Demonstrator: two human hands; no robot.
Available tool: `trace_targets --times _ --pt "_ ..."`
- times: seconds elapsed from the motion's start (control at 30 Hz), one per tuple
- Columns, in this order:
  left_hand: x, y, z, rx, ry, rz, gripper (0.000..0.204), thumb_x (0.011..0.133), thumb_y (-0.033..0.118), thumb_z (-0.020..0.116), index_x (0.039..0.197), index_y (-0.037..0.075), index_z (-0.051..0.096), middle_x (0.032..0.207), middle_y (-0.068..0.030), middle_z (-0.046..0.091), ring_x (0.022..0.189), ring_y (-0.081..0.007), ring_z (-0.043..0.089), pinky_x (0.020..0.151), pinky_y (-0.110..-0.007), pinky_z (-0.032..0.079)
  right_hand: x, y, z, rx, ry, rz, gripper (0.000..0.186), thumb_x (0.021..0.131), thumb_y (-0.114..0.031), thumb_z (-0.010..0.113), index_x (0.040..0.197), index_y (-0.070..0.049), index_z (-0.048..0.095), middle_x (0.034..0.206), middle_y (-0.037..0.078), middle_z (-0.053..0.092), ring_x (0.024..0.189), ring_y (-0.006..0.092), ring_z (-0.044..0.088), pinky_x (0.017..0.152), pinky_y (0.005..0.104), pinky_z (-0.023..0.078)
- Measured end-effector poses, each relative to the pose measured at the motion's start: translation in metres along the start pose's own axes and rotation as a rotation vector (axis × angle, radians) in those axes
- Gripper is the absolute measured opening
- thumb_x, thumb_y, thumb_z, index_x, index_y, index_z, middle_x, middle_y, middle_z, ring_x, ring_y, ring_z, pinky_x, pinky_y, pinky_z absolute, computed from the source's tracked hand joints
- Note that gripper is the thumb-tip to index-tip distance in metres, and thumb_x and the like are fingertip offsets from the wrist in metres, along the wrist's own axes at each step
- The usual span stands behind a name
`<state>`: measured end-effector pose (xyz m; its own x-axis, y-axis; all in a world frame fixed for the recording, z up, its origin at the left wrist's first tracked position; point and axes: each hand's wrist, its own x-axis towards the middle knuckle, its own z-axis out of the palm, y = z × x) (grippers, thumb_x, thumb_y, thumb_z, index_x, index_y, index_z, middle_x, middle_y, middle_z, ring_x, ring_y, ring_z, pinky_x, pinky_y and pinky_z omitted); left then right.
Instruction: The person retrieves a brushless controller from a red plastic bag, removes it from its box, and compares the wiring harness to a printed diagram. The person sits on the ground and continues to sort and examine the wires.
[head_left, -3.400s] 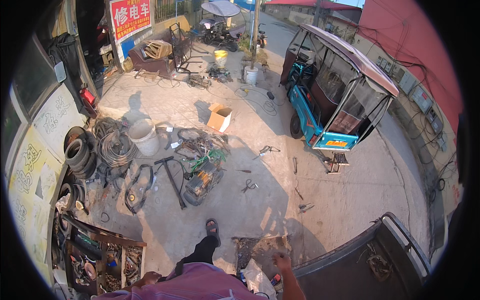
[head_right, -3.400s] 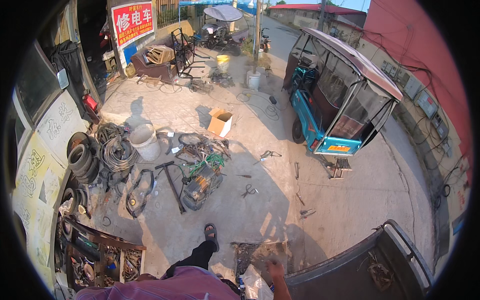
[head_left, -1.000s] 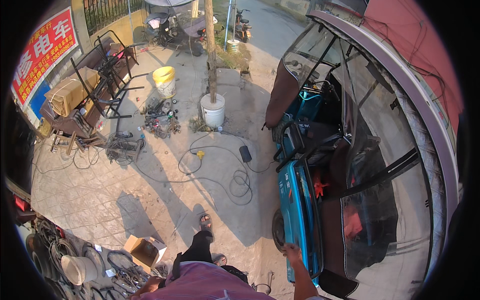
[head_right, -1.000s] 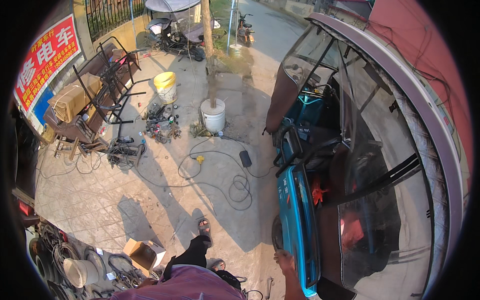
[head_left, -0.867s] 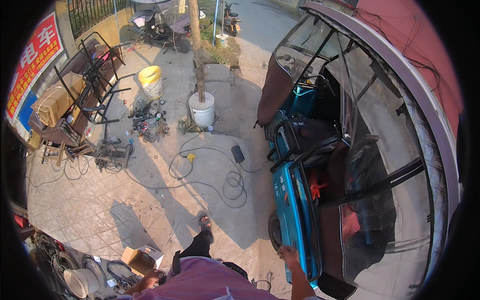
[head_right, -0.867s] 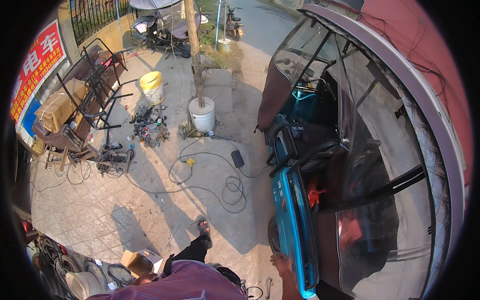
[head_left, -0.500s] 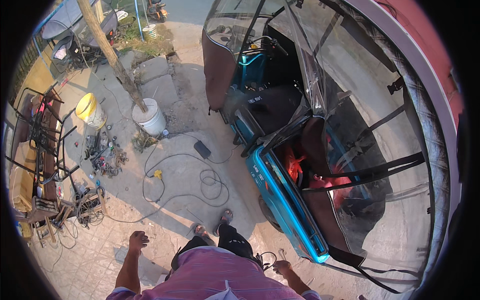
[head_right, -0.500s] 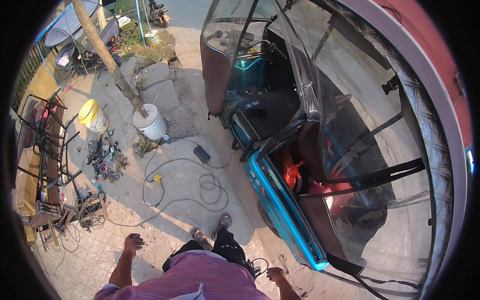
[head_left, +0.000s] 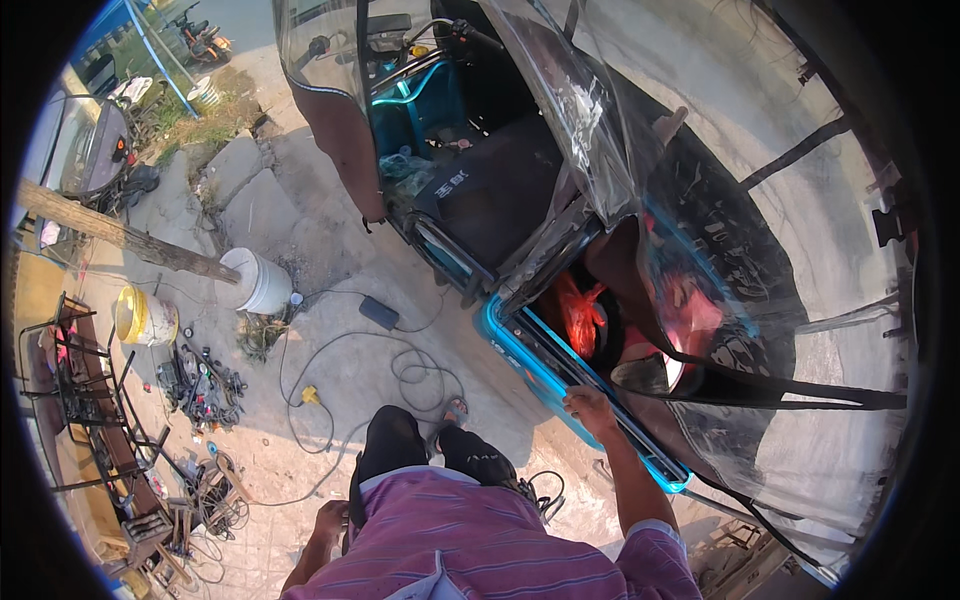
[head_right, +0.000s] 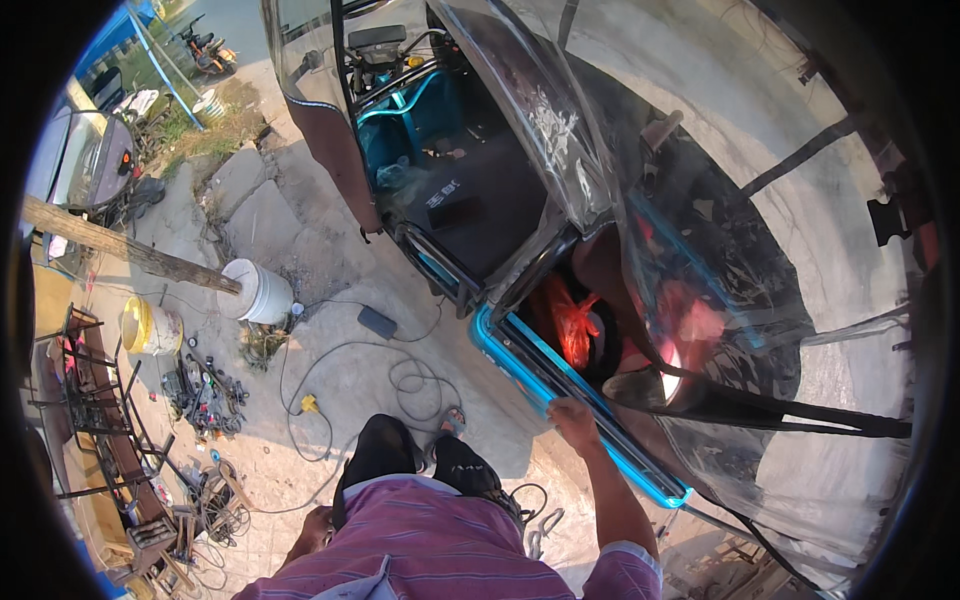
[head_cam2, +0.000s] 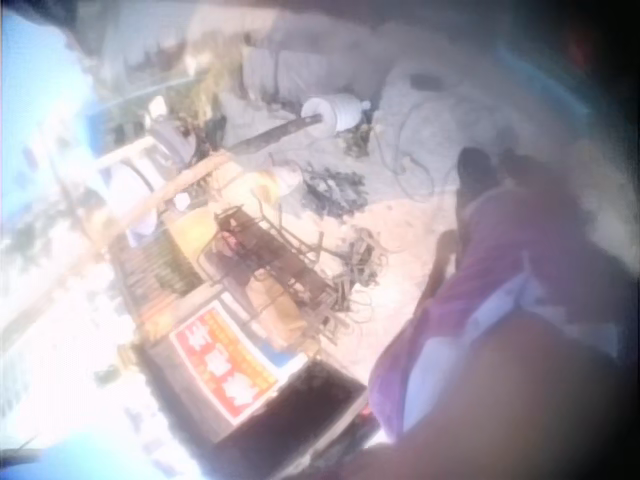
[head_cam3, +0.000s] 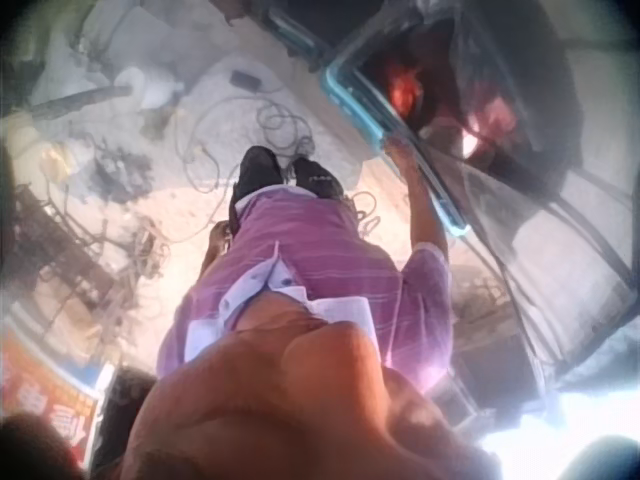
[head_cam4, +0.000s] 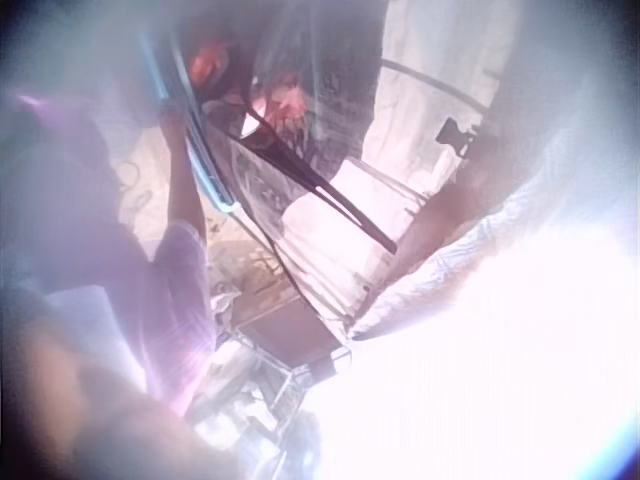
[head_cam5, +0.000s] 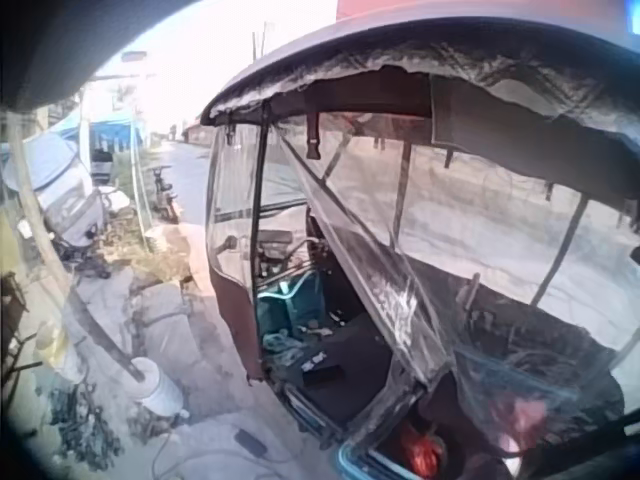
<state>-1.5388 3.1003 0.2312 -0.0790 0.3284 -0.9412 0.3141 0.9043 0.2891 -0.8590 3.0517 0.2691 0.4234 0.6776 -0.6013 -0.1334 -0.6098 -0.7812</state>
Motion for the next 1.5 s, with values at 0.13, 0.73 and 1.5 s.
trace_targets --times 0.13,0.73,1.5 --pt "0.014 0.061 -0.023 0.046 0.036 0.015 0.029 0.1 0.028 0.063 0.119 0.006 0.064 0.099 -0.0117 0.072 0.084 -0.0253 0.072 0.069 -0.039 0.056 0.051 -0.043 -0.025 0.092 0.158 -0.045 0.022 0.096 -0.013 0.064 0.113 0.0 0.07 0.092 0.005 0.07 0.076 0.0109 0.065 0.064 0.0265 0.051" --pt "0.025 0.176 -0.09 0.218 0.181 0.051 0.033 0.097 0.031 0.069 0.117 0.005 0.061 0.093 -0.0135 0.072 0.076 -0.0268 0.075 0.058 -0.037 0.057 0.27 0.055 -0.053 -0.753 0.461 0.21 0.076 0.074 -0.048 0.082 0.137 -0.012 0.06 0.151 0.019 0.052 0.131 0.0391 0.058 0.104 0.0507 0.052" --pt "-0.014 0.241 0.028 0.35 0.082 0.148 0.034 0.102 0.023 0.063 0.126 0.0 0.061 0.107 -0.015 0.074 0.091 -0.0252 0.075 0.072 -0.033 0.057 0.316 0.084 -0.141 -0.773 0.548 -0.312 0.03 0.102 -0.033 0.061 0.098 -0.003 0.067 0.094 0.027 0.067 0.089 0.0459 0.065 0.08 0.0527 0.051"
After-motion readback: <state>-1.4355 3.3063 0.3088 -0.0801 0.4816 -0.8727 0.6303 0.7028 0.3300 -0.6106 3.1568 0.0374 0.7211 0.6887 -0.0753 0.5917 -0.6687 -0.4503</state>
